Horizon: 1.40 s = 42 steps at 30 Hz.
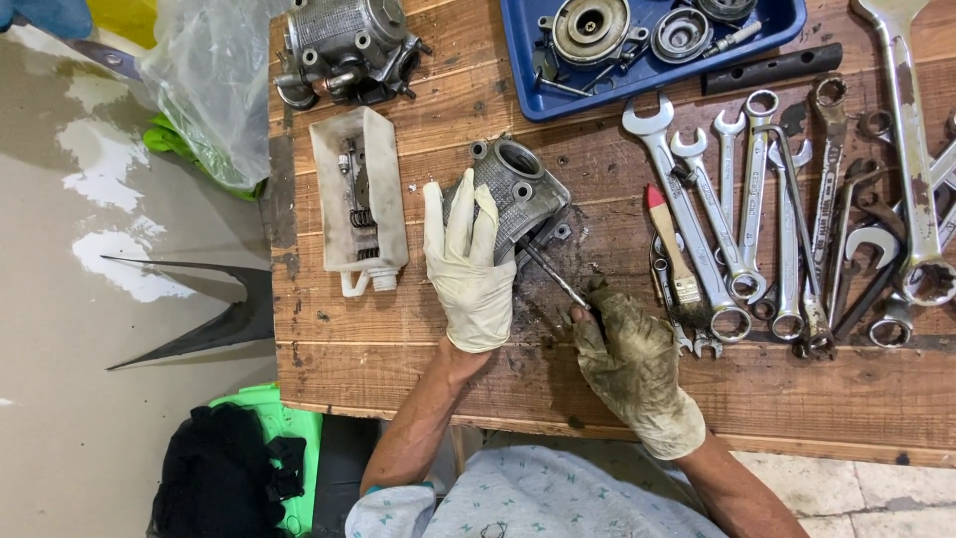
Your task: A person wearing gloves is inspecting and manipulating a motorcycle engine cylinder head on a wooden workbench, using a thin metal tool to probe the interior.
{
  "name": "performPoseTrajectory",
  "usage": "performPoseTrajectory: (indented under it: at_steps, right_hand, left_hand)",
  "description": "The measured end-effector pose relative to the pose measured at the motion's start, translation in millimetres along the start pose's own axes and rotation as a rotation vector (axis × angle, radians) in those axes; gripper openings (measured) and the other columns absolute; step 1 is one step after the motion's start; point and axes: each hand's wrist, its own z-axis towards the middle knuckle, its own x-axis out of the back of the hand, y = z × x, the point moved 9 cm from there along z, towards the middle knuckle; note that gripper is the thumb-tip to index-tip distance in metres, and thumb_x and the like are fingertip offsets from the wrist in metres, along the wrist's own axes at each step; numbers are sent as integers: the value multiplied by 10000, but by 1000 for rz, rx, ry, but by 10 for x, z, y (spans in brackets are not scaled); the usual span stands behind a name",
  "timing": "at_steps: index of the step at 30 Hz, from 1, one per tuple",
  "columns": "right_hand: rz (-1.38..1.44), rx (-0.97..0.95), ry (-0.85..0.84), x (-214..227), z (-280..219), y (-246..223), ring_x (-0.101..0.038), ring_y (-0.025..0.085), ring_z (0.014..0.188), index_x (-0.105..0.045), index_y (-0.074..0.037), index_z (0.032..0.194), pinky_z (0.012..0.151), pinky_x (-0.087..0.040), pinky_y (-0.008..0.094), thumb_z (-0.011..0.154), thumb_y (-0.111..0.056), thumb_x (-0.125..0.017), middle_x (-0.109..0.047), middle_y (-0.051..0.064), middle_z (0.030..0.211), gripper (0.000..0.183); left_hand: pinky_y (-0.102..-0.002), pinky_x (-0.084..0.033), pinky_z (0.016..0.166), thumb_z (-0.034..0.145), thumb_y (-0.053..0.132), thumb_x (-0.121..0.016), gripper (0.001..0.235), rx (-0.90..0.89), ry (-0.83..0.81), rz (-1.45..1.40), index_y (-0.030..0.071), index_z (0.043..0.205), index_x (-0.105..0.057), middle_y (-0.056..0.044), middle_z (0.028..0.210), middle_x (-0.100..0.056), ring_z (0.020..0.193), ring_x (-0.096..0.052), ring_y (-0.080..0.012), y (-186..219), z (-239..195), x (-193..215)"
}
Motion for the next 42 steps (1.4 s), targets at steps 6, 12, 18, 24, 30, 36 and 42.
performPoseTrajectory:
  at_steps: [6, 12, 18, 24, 30, 36, 42]
  right_hand:
    - [103, -37, -36, -8, 18, -3, -740, 346, 775, -743, -198, 988, 620, -588, 421, 937, -306, -718, -729, 70, 774, 123]
    - [55, -13, -61, -156, -136, 181, -739, 364, 781, -740, -186, 937, 612, -572, 436, 942, -280, -709, -715, 91, 741, 99]
    - [215, -140, -85, -270, -249, 305, -706, 442, 744, -720, -83, 802, 542, -512, 482, 967, -237, -693, -664, 160, 613, 227]
    - [116, -111, -65, -194, -191, 248, -696, 427, 684, -726, -86, 801, 533, -514, 466, 901, -261, -793, -646, 165, 594, 212]
    - [167, -95, -68, -66, -40, 110, -715, 394, 705, -743, -97, 804, 533, -527, 422, 886, -222, -817, -679, 139, 624, 167]
    - [68, -23, -50, -190, -210, 348, -704, 388, 671, -725, -101, 750, 556, -541, 407, 862, -282, -848, -677, 133, 631, 246]
    - [-269, 239, -48, -387, -363, 287, -738, 329, 796, -778, -132, 928, 667, -557, 411, 874, -325, -815, -709, 79, 741, 204]
  left_hand:
    - [-489, -371, 1244, 835, -16, -732, 635, 40, 12, -151, 100, 1441, -581, -157, 1577, -482, 1539, -306, -424, 203, 118, 186]
    - [-464, -389, 1249, 867, -27, -713, 617, 62, -5, -225, 92, 1453, -563, -173, 1599, -437, 1550, -290, -408, 204, 126, 189]
    - [-480, -393, 1243, 869, -56, -687, 617, 50, 3, -251, 69, 1458, -554, -192, 1597, -433, 1543, -286, -428, 259, 151, 242]
    - [-480, -402, 1220, 862, -58, -708, 622, 38, 37, -252, 72, 1453, -565, -203, 1582, -454, 1530, -314, -437, 195, 101, 173]
    - [-523, -427, 1192, 884, -43, -735, 566, -48, 138, -150, 74, 1421, -601, -196, 1516, -536, 1476, -399, -468, 345, 162, 361]
    - [-528, -458, 1164, 902, -49, -728, 529, -71, 191, -187, 64, 1405, -611, -200, 1490, -565, 1458, -427, -480, 374, 173, 426]
    - [-537, -393, 1228, 912, -49, -711, 580, -28, 108, -267, 95, 1455, -567, -180, 1564, -492, 1523, -328, -466, 370, 179, 437]
